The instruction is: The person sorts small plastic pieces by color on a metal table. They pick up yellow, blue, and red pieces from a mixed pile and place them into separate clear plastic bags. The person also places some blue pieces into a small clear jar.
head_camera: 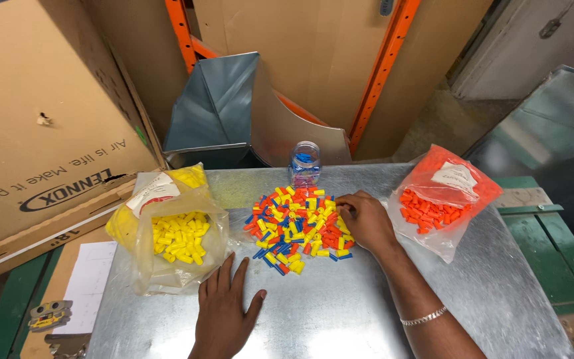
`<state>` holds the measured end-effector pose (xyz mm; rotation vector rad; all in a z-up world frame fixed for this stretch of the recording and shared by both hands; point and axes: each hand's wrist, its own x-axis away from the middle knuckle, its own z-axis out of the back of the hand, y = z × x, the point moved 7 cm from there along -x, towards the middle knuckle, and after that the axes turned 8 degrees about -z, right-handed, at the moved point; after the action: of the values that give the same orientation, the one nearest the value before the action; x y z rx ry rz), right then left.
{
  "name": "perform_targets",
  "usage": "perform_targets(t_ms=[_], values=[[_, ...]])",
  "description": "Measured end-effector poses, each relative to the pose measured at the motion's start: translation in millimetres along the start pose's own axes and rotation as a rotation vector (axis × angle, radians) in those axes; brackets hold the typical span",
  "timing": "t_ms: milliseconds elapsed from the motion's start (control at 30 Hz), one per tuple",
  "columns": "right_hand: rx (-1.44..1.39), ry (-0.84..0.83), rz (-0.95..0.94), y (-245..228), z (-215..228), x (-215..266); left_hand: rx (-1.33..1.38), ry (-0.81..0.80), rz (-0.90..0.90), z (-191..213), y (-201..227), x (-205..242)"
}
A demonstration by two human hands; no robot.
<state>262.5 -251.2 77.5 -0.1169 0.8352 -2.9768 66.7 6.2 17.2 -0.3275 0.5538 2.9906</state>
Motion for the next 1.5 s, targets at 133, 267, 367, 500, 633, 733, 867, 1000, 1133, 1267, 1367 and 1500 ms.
perform_targets(t_ms=[133,267,367,500,633,733,867,1000,1133,1267,1367,1500], values=[[0.103,-0.096,-0.075,-15,-8,-19,0.033,-0.035,0.026,0,-1,0],[0.168,-0.241,-0.055,-20,-17,-28,0.02,-0.02,0.011,-1,-2,0],[0.21,-0.277,-0.029,-20,-19,-30,0.018,-0.024,0.011,-2,-2,0],[0.197,-0.248,0.017,-20,-19,-32,0.029,-0.034,0.012,-1,-1,-1],[0.124,-0.223,0.018,-17,-19,-34,0.038,-0.05,0.016,-2,-1,0],[0.115,-0.197,-0.014,-11,-17,-34,0.015,-0.029,0.016,-4,-2,0],[-0.027,0.001,0.014,-16,13,-26,0.001,-0.029,0.017,-5,-3,-1],[-0.433,0.003,-0.021,-34,11,-6,0.075,-0.057,0.023,0,-1,-2],[-0.459,-0.317,0.125,-90,-64,43,0.032,-0.003,0.001,-2,-2,0],[-0.596,-0.43,0.26,-164,-98,92,0.016,0.095,-0.077,6,4,1],[-0.599,-0.453,0.239,-186,-101,102,0.048,0.126,-0.101,13,8,1],[-0.55,-0.397,0.244,-171,-94,92,0.021,0.078,-0.045,3,0,2]])
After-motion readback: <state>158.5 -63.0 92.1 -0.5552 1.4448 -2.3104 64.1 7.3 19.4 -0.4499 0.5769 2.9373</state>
